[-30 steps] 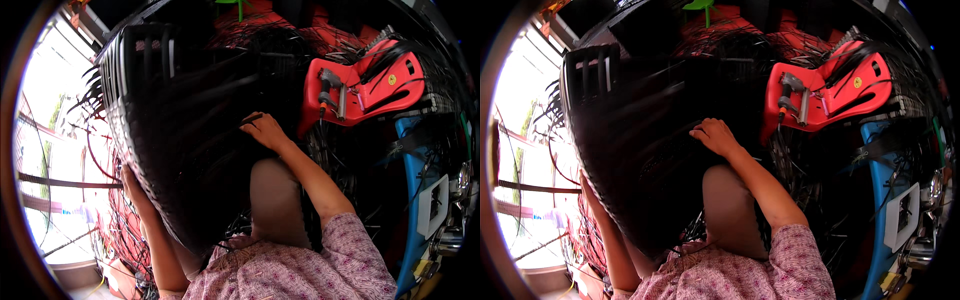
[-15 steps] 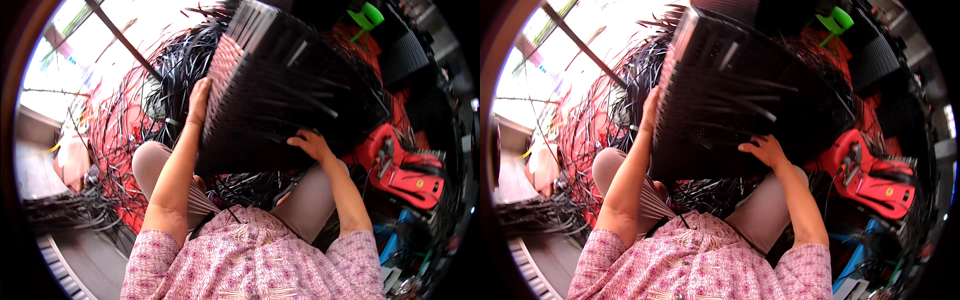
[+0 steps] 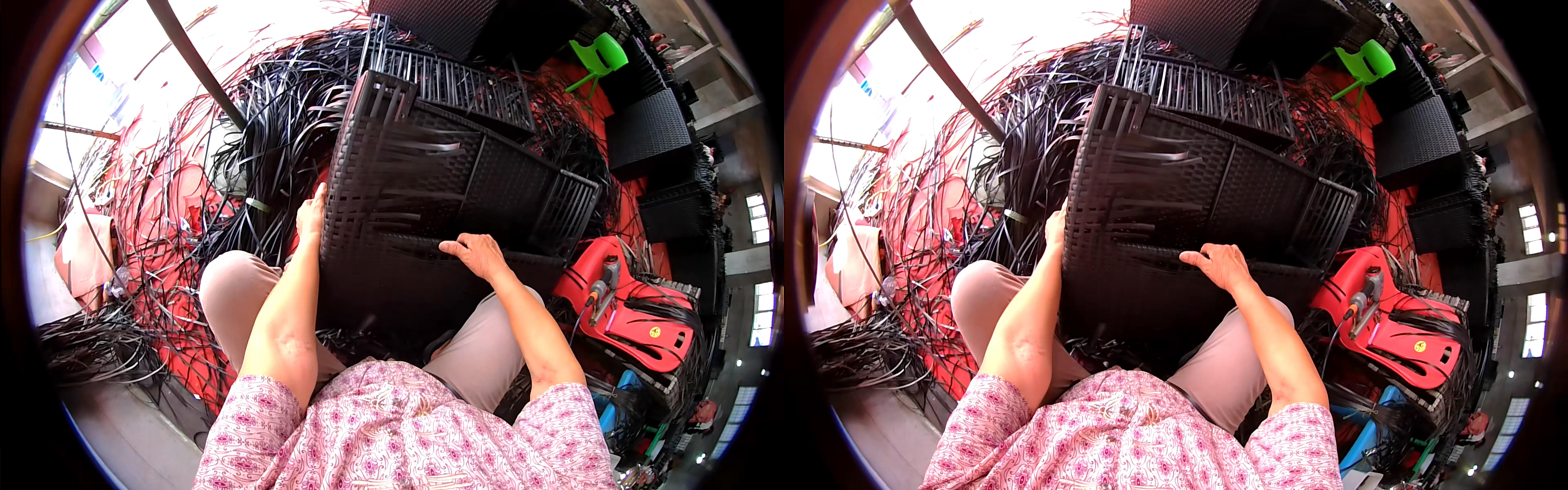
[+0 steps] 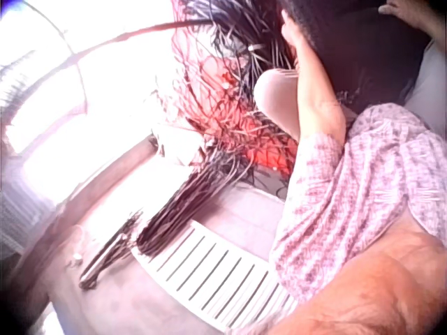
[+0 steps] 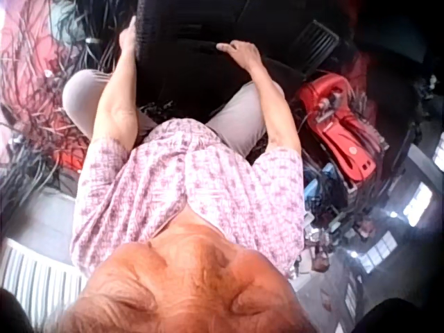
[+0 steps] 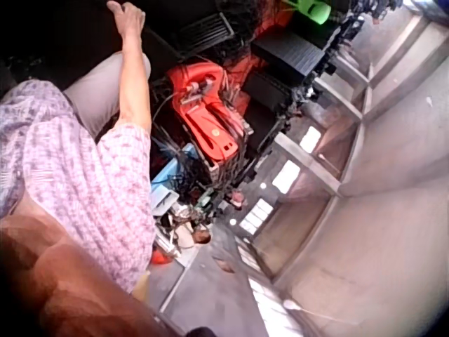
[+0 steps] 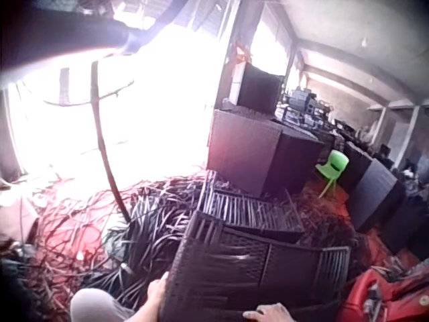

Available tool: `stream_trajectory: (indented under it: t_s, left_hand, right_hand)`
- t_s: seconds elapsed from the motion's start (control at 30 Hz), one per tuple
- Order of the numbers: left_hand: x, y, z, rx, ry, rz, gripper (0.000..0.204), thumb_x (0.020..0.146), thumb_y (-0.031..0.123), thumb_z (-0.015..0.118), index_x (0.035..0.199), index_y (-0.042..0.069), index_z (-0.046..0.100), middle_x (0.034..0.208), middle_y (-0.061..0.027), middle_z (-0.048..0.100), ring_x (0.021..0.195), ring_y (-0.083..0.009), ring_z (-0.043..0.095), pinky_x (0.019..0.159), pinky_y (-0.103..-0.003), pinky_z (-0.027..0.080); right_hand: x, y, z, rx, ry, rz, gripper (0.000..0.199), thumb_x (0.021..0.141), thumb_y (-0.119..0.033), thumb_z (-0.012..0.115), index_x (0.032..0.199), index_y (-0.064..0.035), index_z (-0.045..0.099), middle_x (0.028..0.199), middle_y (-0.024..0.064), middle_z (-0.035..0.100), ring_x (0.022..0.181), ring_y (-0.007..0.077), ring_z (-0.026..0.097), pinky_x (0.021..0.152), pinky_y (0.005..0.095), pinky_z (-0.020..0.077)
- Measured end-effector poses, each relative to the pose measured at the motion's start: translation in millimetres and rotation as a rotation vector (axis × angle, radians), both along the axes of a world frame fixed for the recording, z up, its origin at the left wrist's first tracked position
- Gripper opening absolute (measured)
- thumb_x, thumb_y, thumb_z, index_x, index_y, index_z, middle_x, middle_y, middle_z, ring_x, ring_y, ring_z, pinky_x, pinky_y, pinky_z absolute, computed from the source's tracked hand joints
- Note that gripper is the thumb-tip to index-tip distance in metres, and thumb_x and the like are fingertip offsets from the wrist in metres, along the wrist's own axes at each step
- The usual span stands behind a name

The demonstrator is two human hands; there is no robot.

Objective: The person weaves dark plastic strips through a wicker frame, using a small tool to guide the material and a staple gun to secure the ends.

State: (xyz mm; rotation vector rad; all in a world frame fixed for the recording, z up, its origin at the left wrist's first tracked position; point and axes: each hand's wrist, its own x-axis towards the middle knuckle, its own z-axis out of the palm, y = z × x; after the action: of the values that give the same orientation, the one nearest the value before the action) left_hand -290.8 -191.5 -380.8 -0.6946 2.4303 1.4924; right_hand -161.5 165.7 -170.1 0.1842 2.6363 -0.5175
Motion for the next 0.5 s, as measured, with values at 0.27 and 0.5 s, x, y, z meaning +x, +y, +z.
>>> stream_trajectory:
  t_s: [0.27,0.5]
  left_hand:
    - [29.0,-38.0,0.5,1.096,-0.286,0.055,0.094,0.088,0.077,0.052,0.150,0.006,0.046,0.151,-0.0145,0.048,0.138,-0.0284,0.045,0.114,-0.041,0.034]
    - [-4.0,18.0,45.1,1.437,-0.116,0.182,0.082,0.091,0.067,0.060,0.146,0.007,0.049,0.145,-0.0064,0.054,0.133,-0.0229,0.049,0.112,-0.042,0.038]
  right_hand:
    - [-21.9,-12.2,-5.8,0.006,0.090,0.036,0.069,0.084,-0.070,0.062,0.085,-0.0019,0.076,0.088,0.0228,0.072,0.092,0.0402,0.069,0.090,0.0468,0.0516]
    - [-78.8,8.9,6.2,0.078,0.254,-0.060,0.073,0.080,-0.076,0.061,0.080,-0.0051,0.077,0.080,0.0193,0.072,0.084,0.0379,0.070,0.083,0.0454,0.0539]
